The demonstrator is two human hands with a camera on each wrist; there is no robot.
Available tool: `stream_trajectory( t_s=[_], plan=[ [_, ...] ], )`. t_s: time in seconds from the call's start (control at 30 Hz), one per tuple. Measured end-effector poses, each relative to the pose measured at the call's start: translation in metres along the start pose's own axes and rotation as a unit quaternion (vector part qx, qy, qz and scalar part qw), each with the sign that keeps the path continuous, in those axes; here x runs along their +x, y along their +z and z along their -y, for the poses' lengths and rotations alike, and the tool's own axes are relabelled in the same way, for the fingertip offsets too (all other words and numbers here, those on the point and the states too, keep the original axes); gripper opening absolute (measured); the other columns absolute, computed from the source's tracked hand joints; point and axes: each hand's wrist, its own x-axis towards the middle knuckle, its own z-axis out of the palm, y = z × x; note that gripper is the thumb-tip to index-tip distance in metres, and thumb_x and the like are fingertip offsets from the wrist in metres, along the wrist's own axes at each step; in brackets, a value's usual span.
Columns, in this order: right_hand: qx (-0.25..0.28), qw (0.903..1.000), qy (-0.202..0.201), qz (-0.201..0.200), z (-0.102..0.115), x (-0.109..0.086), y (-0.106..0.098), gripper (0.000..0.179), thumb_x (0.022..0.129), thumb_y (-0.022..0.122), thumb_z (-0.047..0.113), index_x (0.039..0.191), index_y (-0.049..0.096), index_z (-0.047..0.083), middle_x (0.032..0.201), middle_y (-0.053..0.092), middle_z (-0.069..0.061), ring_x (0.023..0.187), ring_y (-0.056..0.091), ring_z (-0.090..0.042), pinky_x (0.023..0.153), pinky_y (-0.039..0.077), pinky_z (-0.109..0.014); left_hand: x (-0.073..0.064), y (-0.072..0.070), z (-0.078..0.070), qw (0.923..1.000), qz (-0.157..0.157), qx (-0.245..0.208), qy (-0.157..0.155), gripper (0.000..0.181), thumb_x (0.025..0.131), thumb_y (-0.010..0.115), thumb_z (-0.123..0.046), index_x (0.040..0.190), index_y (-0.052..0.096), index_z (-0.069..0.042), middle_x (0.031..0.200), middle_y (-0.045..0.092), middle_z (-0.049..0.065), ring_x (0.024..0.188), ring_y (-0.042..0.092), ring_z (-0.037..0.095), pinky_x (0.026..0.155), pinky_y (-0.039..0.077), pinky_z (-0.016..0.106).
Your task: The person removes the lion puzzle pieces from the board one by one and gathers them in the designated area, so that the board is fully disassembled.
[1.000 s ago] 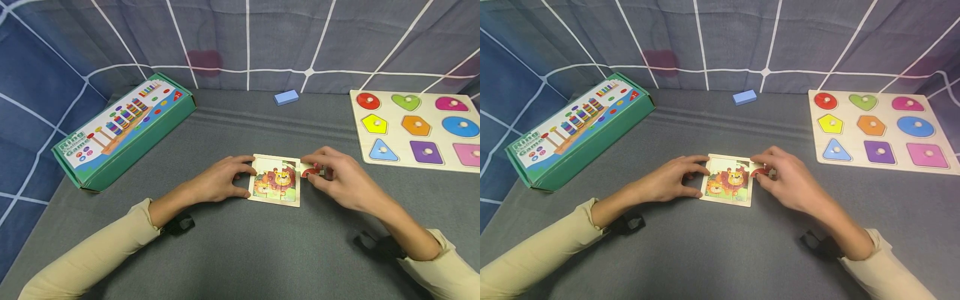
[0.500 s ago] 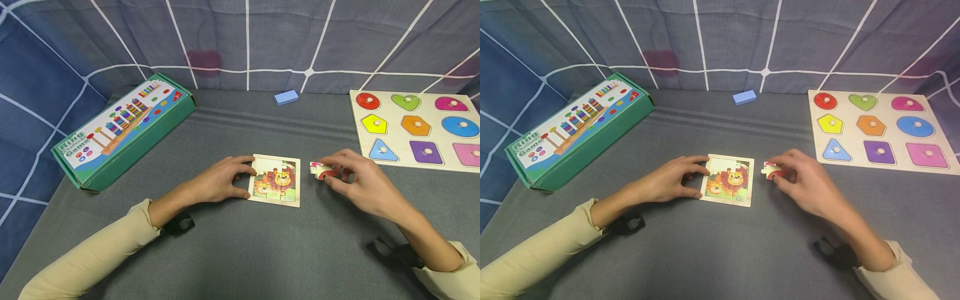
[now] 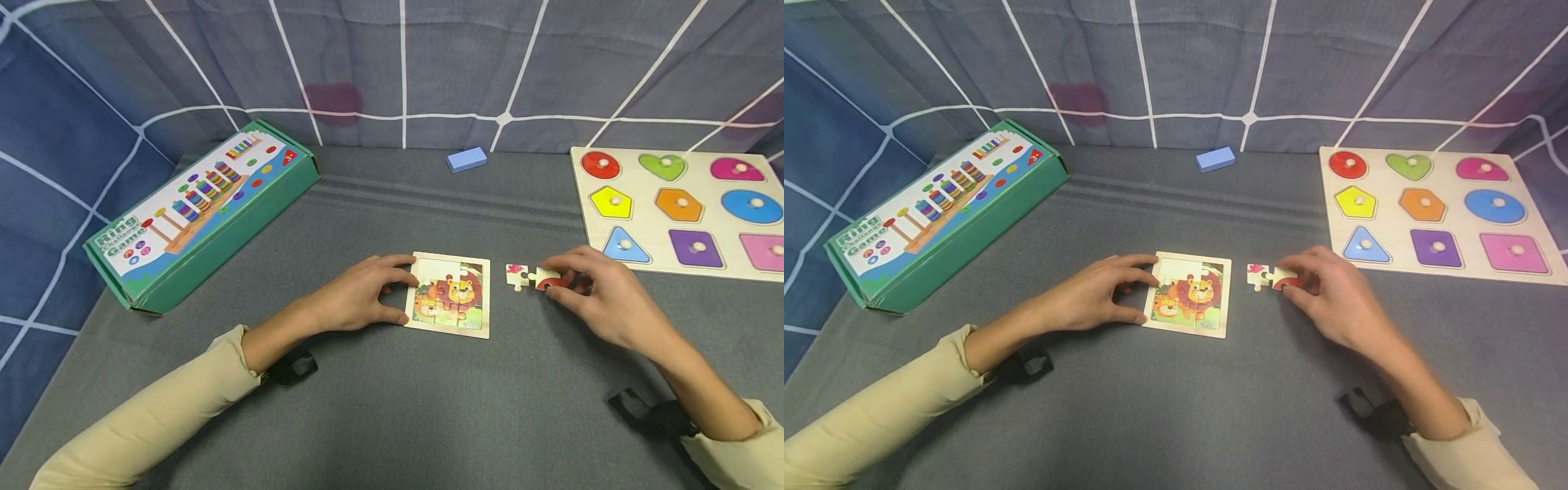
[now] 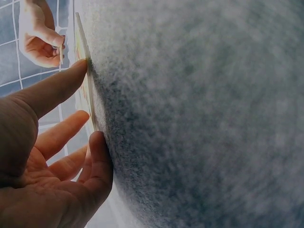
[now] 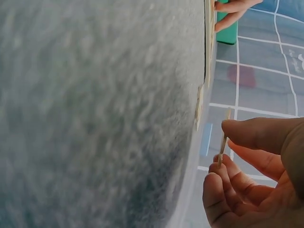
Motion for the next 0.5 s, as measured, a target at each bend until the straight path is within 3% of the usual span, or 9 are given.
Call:
stream_trajectory(
  t_s=[0.5],
  plan=[
    [-0.006,0.9999,0.008,0.013,-0.015,0.006,0.000,0.033,0.076,0.079,-0.008,0.107,0.072,0.000,0.093,0.064,-0.002,0.075,0.049,-0.007,0.065,0.039,-0.016,0.000,0.000,0.001,1.0000,0.002,0.000,-0.001,0.051,0.081,0.083,-0.026,0.127,0.066,-0.013,0.152,0.040,0.008,0.105,0.051,0.019,0.093,0.040,0.042]
  ],
)
